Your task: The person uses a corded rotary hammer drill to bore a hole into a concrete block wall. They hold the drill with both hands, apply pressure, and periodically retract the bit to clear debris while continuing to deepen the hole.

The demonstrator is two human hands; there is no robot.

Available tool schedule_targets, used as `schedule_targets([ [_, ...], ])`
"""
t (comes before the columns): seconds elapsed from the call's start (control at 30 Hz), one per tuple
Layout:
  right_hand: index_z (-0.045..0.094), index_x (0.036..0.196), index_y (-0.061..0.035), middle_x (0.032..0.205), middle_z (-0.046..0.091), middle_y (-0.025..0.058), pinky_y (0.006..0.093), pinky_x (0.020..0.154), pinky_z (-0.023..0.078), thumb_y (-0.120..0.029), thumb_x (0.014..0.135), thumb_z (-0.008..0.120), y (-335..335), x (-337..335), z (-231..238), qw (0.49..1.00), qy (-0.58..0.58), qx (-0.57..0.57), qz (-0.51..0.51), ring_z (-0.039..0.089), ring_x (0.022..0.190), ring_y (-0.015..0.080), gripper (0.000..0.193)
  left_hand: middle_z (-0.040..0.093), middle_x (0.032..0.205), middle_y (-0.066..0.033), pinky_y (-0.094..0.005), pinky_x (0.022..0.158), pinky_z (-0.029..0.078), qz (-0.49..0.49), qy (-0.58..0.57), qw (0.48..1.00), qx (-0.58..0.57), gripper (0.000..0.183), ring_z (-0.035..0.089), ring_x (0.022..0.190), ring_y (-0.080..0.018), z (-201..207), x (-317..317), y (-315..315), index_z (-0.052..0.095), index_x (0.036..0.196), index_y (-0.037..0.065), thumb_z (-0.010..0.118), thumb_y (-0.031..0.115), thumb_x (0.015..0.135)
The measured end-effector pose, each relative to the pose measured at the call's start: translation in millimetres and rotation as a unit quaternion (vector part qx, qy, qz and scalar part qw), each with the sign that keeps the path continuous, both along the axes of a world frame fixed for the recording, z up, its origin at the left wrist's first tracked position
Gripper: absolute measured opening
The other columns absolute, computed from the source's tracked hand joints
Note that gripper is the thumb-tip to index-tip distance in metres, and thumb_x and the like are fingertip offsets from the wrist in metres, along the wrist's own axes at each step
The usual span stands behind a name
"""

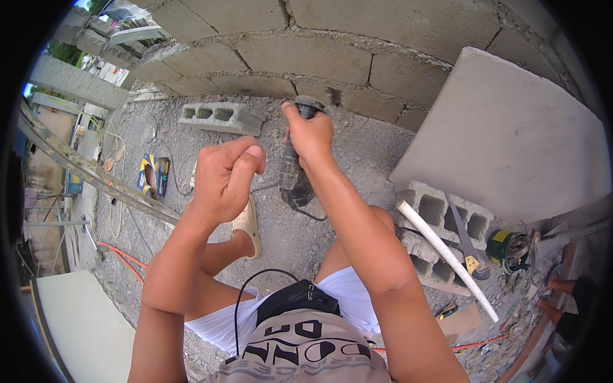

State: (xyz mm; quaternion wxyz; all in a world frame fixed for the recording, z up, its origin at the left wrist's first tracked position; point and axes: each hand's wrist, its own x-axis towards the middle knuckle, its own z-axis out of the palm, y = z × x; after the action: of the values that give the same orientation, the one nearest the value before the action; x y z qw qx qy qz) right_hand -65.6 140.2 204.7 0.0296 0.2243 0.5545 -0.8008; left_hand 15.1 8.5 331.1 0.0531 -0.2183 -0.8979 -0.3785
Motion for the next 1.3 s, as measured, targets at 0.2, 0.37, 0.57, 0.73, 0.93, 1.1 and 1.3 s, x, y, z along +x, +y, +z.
schedule_targets([
  [0.2,0.065,0.081,0.0018,0.070,0.064,0.0086,0.0340,0.049,0.047,-0.027,0.085,0.082,14.8,-16.6,0.5,0.999,0.027,-0.023,-0.017,0.059,0.055,0.0172,0.033,0.053,0.060,-0.0051,-0.0349,0.050,0.039,-0.194,0.269,0.934,0.132,0.021,0.052,0.052,-0.0213,87.9,67.5,58.9,0.058,0.068,0.004,0.057,0.015,0.085],
  [0.37,0.069,0.095,0.0023,0.082,0.068,0.0126,0.0326,0.053,0.050,-0.031,0.084,0.084,7.6,-34.8,0.0,1.000,-0.001,0.007,0.021,0.059,0.058,0.0159,0.038,0.050,0.060,-0.0044,-0.0337,0.049,0.037,-0.192,0.301,0.920,0.163,0.017,0.049,0.051,-0.0199,78.5,84.5,58.8,0.056,0.066,0.004,0.058,0.016,0.077],
  [0.57,0.067,0.094,0.0033,0.078,0.066,0.0120,0.0355,0.052,0.049,-0.030,0.084,0.082,16.1,-71.1,5.9,1.000,0.003,-0.008,0.003,0.060,0.057,0.0185,0.038,0.047,0.061,-0.0036,-0.0323,0.047,0.034,-0.123,0.288,0.920,0.236,0.016,0.045,0.051,-0.0182,86.8,81.1,66.5,0.053,0.063,0.004,0.061,0.018,0.066],
  [0.73,0.068,0.101,0.0065,0.074,0.064,0.0119,0.0369,0.051,0.049,-0.029,0.084,0.082,20.5,-85.7,6.4,1.000,-0.005,-0.002,0.008,0.060,0.056,0.0197,0.042,0.045,0.061,-0.0029,-0.0312,0.046,0.031,-0.015,0.240,0.905,0.350,0.019,0.042,0.051,-0.0167,100.3,80.0,77.7,0.051,0.061,0.004,0.063,0.019,0.058],
  [0.93,0.067,0.104,0.0060,0.075,0.065,0.0126,0.0358,0.051,0.050,-0.030,0.083,0.083,12.0,-81.5,0.9,1.000,-0.002,0.004,0.017,0.060,0.056,0.0188,0.044,0.042,0.062,-0.0021,-0.0298,0.044,0.028,0.061,0.207,0.881,0.420,0.026,0.039,0.050,-0.0150,111.8,85.2,82.2,0.049,0.059,0.004,0.065,0.021,0.047],
  [1.1,0.067,0.101,0.0043,0.077,0.066,0.0123,0.0352,0.050,0.049,-0.031,0.084,0.083,18.1,-73.7,1.0,1.000,-0.006,-0.011,0.021,0.060,0.056,0.0176,0.042,0.045,0.063,-0.0015,-0.0298,0.046,0.030,0.030,0.212,0.887,0.410,0.020,0.042,0.052,-0.0151,99.1,84.7,64.8,0.053,0.065,0.004,0.066,0.018,0.057],
  [1.3,0.069,0.097,0.0009,0.082,0.068,0.0120,0.0321,0.053,0.050,-0.033,0.083,0.085,23.2,-50.7,1.8,1.000,0.011,-0.006,0.020,0.060,0.059,0.0154,0.040,0.050,0.067,0.0000,-0.0292,0.049,0.034,-0.072,0.154,0.939,0.300,0.012,0.047,0.055,-0.0149,65.0,53.4,44.4,0.060,0.076,0.006,0.067,0.014,0.073],
])
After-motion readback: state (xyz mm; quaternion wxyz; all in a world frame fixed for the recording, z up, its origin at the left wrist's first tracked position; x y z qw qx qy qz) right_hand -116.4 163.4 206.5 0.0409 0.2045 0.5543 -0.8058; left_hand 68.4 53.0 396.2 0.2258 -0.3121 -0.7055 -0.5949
